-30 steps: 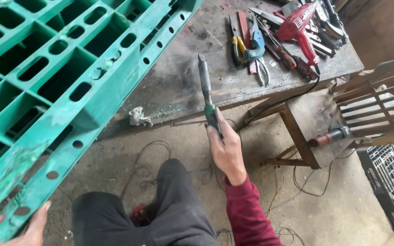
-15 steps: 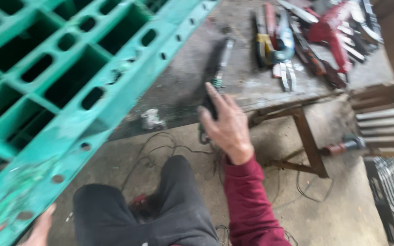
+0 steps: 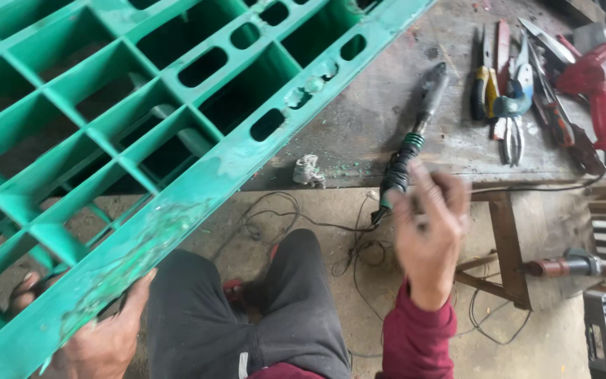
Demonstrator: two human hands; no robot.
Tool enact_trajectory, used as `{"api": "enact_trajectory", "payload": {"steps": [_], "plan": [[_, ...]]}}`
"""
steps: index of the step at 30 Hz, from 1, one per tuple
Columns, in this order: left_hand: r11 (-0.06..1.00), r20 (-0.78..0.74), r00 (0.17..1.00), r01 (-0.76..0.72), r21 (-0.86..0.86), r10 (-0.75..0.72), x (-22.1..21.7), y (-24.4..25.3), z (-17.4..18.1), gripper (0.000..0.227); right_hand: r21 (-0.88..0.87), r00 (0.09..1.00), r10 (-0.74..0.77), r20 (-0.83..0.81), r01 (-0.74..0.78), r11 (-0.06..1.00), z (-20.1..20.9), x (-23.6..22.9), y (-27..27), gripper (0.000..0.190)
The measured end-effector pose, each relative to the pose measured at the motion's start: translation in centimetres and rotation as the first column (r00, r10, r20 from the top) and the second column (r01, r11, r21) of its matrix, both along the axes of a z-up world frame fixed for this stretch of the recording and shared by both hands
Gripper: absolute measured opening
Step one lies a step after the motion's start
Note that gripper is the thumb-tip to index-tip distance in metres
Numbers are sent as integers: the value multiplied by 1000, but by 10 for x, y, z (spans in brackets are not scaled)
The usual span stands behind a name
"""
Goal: The person uses a utility knife to trim the edges of a green plastic crate and then uses a soldering iron to melt and fuse the plastic sections. They hold the crate by hand on a workshop floor while applying the heated tool to repair or modify the structure.
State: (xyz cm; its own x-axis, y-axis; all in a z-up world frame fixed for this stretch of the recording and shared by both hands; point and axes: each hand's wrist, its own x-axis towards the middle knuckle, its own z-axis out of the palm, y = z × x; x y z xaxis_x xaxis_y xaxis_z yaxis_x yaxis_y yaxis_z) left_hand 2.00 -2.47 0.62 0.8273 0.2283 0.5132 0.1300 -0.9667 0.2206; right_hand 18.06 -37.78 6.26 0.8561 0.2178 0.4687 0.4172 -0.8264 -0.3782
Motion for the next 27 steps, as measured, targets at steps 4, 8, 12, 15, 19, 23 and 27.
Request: {"api": "enact_trajectory", "payload": {"steps": [4,8,12,15,19,23,27], "plan": [[996,-128,990,42,-85,-53,-6,-4,1,34,-180,954,274,-123,-293,939,14,-4,65,55],[951,-149,989,63,304,-18,-9,5,5,36,-97,939,285,-193,-308,947,19,3,111,36],[999,-8,999,39,9,-39,-9,11,4,23,135,882,434,-184,-415,900,9,-22,132,32],[985,40,999,43,-166,-36,-14,14,-3,17,330,778,598,-191,-523,786,-12,-57,162,32],[953,184,982,102,-285,-50,-19,18,-10,26,-133,716,693,-83,-697,705,-37,-71,201,29],[914,182,972,203,-351,-146,-23,27,-13,37,99,614,744,-263,-750,654,-47,-69,220,23],[936,201,974,166,-310,-106,-19,27,-14,37,239,681,640,-356,-596,767,-41,-66,216,25]]}}
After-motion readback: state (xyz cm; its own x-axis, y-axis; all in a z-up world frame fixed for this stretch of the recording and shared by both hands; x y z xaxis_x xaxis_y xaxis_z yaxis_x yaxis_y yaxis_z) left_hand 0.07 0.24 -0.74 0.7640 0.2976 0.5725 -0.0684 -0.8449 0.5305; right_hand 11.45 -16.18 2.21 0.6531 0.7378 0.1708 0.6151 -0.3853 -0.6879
